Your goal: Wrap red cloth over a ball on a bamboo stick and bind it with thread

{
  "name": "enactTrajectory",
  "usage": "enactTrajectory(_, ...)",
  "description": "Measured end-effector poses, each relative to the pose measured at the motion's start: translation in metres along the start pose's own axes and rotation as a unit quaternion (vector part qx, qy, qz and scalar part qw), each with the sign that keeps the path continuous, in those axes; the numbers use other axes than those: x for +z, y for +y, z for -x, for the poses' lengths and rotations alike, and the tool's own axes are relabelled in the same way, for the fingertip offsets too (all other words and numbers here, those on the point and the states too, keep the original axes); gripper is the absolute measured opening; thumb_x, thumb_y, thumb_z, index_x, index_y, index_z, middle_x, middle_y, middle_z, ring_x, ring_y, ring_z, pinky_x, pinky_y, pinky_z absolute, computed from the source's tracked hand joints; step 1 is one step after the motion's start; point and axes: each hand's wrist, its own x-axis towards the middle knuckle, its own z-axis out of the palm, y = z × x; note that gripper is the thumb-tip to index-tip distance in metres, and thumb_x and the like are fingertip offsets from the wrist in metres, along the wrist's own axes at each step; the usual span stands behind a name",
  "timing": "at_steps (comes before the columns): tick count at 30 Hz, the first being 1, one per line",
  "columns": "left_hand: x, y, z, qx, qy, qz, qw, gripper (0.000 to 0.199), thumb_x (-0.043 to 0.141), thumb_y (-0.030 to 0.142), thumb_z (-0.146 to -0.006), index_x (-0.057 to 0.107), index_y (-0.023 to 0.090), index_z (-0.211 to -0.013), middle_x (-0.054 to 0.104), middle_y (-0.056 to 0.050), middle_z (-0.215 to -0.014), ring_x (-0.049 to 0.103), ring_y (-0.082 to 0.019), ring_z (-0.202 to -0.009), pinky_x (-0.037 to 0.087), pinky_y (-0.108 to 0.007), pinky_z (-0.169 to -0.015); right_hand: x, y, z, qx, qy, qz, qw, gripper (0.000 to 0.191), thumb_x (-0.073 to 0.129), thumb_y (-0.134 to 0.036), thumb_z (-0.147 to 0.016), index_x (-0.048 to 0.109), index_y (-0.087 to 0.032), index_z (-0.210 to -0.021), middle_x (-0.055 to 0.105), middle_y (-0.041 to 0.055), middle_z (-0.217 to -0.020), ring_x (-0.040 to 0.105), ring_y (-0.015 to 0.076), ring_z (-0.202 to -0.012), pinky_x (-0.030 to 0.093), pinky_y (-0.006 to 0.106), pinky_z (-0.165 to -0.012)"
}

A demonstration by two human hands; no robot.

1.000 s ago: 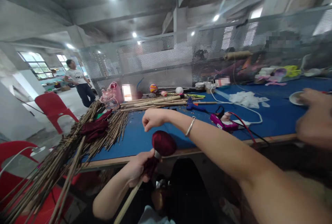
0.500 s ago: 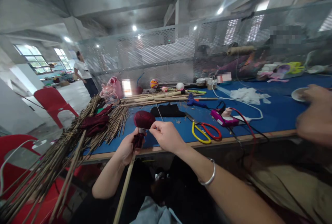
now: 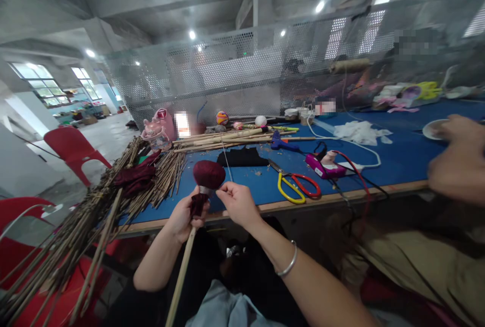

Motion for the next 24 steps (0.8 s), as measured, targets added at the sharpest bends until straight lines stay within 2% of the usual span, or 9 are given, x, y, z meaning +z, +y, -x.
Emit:
enactTrajectory(4, 0.007, 0.000, 0.006, -0.019, -0.025, 0.044, 0.999, 0.034, 0.053, 0.047, -0.079, 0.045, 0.014, -0.072, 0.050, 0.001, -0.053, 0.029, -0.001, -0.033, 0.016, -0.009, -0.029, 0.010, 0.010, -0.001, 0.031, -0.002, -0.139, 0.990, 0.022, 0.060, -0.035, -0.067, 0.060, -0.013, -0.073, 0.059, 0.0023, -0.067, 0.047, 0.0126, -0.061, 0.038, 0.024, -0.058)
enactTrajectory(7, 0.009, 0.005, 0.013, -0.026, -0.061, 0.071, 0.995, 0.034, 0.049, 0.046, -0.082, 0.044, 0.014, -0.070, 0.044, 0.003, -0.050, 0.026, 0.000, -0.032, 0.015, -0.008, -0.028, 0.010, 0.014, -0.004, 0.026, -0.015, -0.170, 0.985, 0.028, 0.063, -0.039, -0.067, 0.061, -0.013, -0.078, 0.060, 0.0029, -0.070, 0.048, 0.0122, -0.061, 0.039, 0.024, -0.059)
enactTrajectory(9, 0.009, 0.010, 0.019, -0.036, -0.092, 0.080, 0.992, 0.035, 0.048, 0.047, -0.082, 0.044, 0.014, -0.069, 0.039, 0.006, -0.049, 0.022, 0.001, -0.031, 0.014, -0.008, -0.027, 0.003, 0.013, -0.012, 0.025, -0.066, -0.128, 0.989, 0.033, 0.061, -0.043, -0.069, 0.062, -0.012, -0.081, 0.058, 0.0018, -0.064, 0.045, 0.0110, -0.055, 0.037, 0.024, -0.053)
enactTrajectory(12, 0.009, 0.010, 0.028, -0.056, -0.127, 0.066, 0.988, 0.038, 0.049, 0.051, -0.079, 0.044, 0.014, -0.069, 0.036, 0.006, -0.049, 0.021, 0.001, -0.031, 0.013, -0.009, -0.027, -0.017, 0.009, -0.040, -0.024, -0.201, 0.037, 0.979, 0.039, 0.052, -0.047, -0.073, 0.064, -0.011, -0.080, 0.057, 0.0014, -0.059, 0.044, 0.0110, -0.051, 0.036, 0.024, -0.050)
enactTrajectory(16, 0.019, -0.014, 0.030, -0.031, -0.086, -0.026, 0.995, 0.035, 0.058, 0.049, -0.073, 0.045, 0.017, -0.080, 0.048, 0.003, -0.055, 0.038, -0.004, -0.034, 0.018, -0.011, -0.028, -0.036, -0.011, -0.096, -0.073, -0.331, 0.172, 0.925, 0.030, 0.058, -0.040, -0.066, 0.067, -0.011, -0.067, 0.060, 0.0003, -0.056, 0.049, 0.0115, -0.053, 0.037, 0.022, -0.052)
enactTrajectory(19, 0.028, -0.035, 0.020, -0.010, -0.057, -0.104, 0.993, 0.037, 0.062, 0.049, -0.069, 0.040, 0.020, -0.076, 0.046, 0.007, -0.052, 0.038, -0.004, -0.032, 0.022, -0.012, -0.027, -0.028, -0.042, -0.118, -0.078, -0.402, 0.234, 0.882, 0.012, 0.070, -0.026, -0.051, 0.067, -0.014, -0.055, 0.056, -0.0042, -0.044, 0.045, 0.0084, -0.046, 0.033, 0.020, -0.049)
enactTrajectory(21, 0.030, -0.042, 0.011, -0.004, -0.038, -0.132, 0.991, 0.038, 0.061, 0.050, -0.069, 0.038, 0.020, -0.074, 0.045, 0.008, -0.049, 0.037, -0.004, -0.031, 0.023, -0.013, -0.026, -0.017, -0.069, -0.113, -0.142, -0.422, 0.348, 0.825, 0.005, 0.069, -0.021, -0.053, 0.068, -0.017, -0.055, 0.057, -0.0038, -0.046, 0.046, 0.0083, -0.048, 0.031, 0.021, -0.050)
enactTrajectory(23, 0.027, -0.042, 0.003, 0.010, -0.006, -0.143, 0.990, 0.038, 0.059, 0.051, -0.070, 0.037, 0.021, -0.074, 0.045, 0.008, -0.050, 0.038, -0.005, -0.032, 0.024, -0.013, -0.026, -0.009, -0.094, -0.095, -0.239, -0.379, 0.481, 0.754, 0.006, 0.066, -0.021, -0.060, 0.071, -0.018, -0.063, 0.063, 0.0012, -0.057, 0.052, 0.0125, -0.056, 0.030, 0.023, -0.053)
enactTrajectory(24, 0.024, -0.039, 0.000, 0.018, 0.013, -0.144, 0.989, 0.038, 0.058, 0.052, -0.070, 0.037, 0.021, -0.075, 0.046, 0.007, -0.050, 0.038, -0.005, -0.032, 0.025, -0.013, -0.027, -0.008, -0.103, -0.083, -0.267, -0.347, 0.521, 0.733, 0.008, 0.064, -0.020, -0.063, 0.071, -0.018, -0.066, 0.065, 0.0037, -0.061, 0.054, 0.0150, -0.060, 0.029, 0.024, -0.054)
